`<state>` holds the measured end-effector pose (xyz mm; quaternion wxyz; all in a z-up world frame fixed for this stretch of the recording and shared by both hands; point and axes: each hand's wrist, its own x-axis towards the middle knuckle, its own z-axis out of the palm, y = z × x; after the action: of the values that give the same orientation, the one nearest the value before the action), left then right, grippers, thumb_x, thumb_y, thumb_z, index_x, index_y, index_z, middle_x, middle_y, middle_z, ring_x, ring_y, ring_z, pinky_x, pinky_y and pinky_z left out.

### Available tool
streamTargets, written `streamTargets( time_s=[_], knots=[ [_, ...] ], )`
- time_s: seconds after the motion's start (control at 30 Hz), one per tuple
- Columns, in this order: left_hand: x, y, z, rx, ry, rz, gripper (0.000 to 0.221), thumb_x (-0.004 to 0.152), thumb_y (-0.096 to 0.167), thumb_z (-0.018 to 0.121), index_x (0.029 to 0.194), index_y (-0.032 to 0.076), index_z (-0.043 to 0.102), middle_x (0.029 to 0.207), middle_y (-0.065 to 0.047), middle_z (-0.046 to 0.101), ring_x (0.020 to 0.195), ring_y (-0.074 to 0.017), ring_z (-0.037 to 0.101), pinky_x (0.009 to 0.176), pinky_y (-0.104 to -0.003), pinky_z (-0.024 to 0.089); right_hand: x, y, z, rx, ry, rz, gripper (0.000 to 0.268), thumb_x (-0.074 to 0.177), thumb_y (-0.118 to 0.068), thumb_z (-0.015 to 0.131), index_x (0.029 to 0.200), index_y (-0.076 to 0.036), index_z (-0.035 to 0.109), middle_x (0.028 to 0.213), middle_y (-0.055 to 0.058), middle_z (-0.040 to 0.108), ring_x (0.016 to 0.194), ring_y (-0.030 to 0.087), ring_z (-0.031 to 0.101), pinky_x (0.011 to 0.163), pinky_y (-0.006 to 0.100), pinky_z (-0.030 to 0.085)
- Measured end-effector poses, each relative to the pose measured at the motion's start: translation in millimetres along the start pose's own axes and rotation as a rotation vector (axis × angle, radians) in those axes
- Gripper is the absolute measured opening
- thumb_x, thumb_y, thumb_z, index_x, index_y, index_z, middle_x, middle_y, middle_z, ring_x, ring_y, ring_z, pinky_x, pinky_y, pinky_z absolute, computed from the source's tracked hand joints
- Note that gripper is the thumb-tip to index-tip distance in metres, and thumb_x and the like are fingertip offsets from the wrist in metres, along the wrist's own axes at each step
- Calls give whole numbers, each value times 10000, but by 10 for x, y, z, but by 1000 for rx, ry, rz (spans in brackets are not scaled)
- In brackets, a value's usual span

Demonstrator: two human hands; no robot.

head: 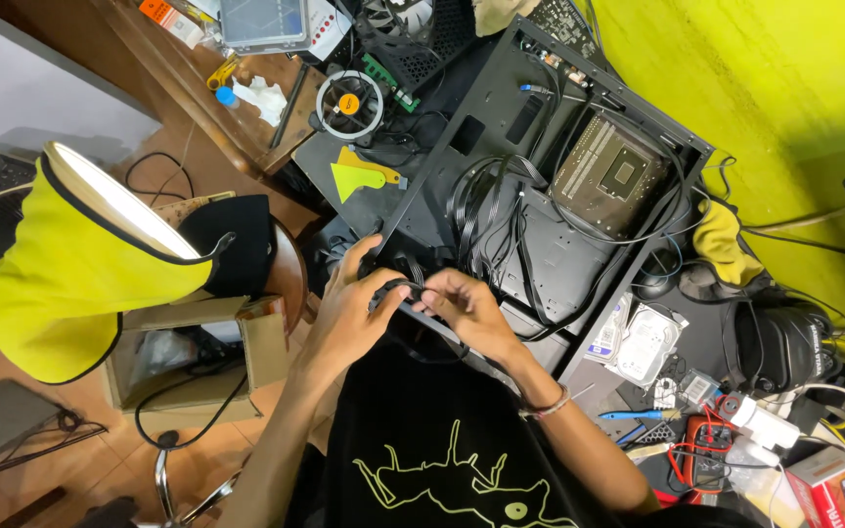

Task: Routing and connecting internal cables inside a computer case

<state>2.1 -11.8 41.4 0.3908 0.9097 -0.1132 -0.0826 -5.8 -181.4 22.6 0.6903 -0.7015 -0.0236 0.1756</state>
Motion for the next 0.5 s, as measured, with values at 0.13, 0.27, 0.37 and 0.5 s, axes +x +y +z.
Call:
streamTargets(
  time_s=[0.13,0.27,0.37,0.5],
  knots=[
    [-81,-40,38,9,33,86,134,816,246,548,926,192,603,1187,-71,395,1042,-374,472,877,-459,380,-67,24,-34,359,-58,140,108,801,-75,549,853,19,539,703,98,574,725,223,613,701,365,516],
    [-125,-105,110,-110,-20,70,153,806,270,565,944,237,621,1070,-29,483,891,-302,573,786,-396,458,-82,77,-74,543,-56,180,161,785,-39,539,907,52,489,693,107,511,665,282,639,680,401,531],
    [-148,67,8,-171,-60,49,173,823,282,544,956,204,623,966,-50,537,815,-288,605,713,-366,488,-126,74,-125,595,-70,203,206,787,-55,531,943,69,474,694,118,494,630,276,640,657,397,537],
    [-198,164,-32,-247,-70,84,250,831,250,529,1048,137,581,870,-90,606,765,-257,629,678,-341,497,-187,67,-177,593,-78,248,257,812,-86,508,994,88,458,595,142,500,537,262,626,617,402,539]
  ],
)
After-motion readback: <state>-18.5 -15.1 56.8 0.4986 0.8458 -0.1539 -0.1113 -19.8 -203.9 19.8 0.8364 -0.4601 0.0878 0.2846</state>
